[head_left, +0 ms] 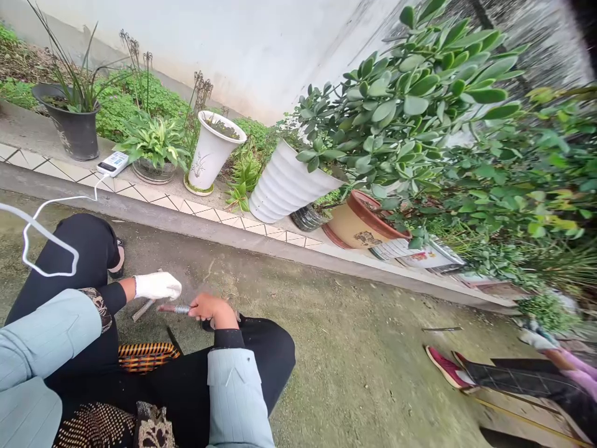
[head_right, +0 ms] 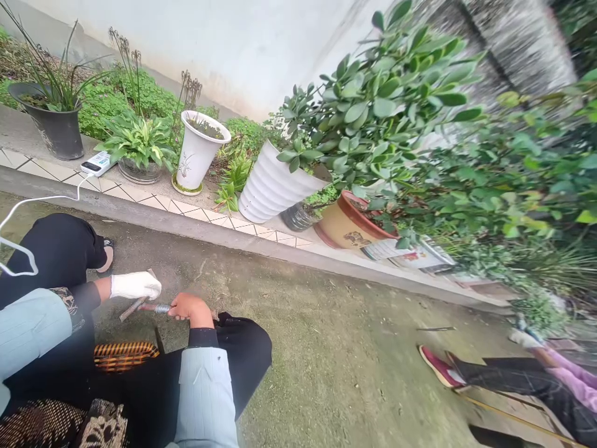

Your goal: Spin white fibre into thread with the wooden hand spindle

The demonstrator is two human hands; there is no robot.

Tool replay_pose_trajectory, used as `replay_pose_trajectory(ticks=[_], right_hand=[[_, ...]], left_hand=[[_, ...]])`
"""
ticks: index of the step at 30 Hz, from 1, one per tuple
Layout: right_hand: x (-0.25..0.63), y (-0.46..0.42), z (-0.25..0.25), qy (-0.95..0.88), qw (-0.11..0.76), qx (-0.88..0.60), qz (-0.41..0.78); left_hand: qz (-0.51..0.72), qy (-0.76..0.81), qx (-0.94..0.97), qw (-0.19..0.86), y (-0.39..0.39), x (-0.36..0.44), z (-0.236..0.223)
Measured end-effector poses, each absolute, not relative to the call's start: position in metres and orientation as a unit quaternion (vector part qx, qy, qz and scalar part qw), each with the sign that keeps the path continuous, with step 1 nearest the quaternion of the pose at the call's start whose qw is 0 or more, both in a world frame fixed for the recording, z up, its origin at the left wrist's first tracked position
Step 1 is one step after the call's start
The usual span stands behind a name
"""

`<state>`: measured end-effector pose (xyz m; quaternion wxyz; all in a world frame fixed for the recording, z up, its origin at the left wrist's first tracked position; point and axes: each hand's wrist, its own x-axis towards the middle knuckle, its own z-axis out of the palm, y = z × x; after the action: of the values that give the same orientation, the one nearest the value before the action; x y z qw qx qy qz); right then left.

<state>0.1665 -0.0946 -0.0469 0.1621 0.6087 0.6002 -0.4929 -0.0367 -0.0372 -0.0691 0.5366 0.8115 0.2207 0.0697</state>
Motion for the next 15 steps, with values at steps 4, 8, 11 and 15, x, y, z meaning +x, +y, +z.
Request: replay_pose_trajectory(ticks=[4, 8, 11, 15], right_hand=[[0.168, -0.099, -0.038, 0.599, 0.126, 0.432, -0.663], [0.190, -0.100, -0.017, 0.573, -0.179, 0.462, -0.653], [0.209, -0.094, -0.016, 0.471, -0.401, 0.572, -0.539], [0.217, -0.085, -0.034, 0.464, -0.299, 0.734, -0.396]], left_hand=[[0.044, 0.191, 0.766, 0.612, -0.037, -0.034, -0.067], [0.100, 0.241, 0.692, 0.673, -0.033, -0.033, -0.073], [0.112, 0.242, 0.672, 0.691, -0.031, -0.035, -0.074], [0.100, 0.208, 0.701, 0.674, -0.029, -0.039, -0.061]])
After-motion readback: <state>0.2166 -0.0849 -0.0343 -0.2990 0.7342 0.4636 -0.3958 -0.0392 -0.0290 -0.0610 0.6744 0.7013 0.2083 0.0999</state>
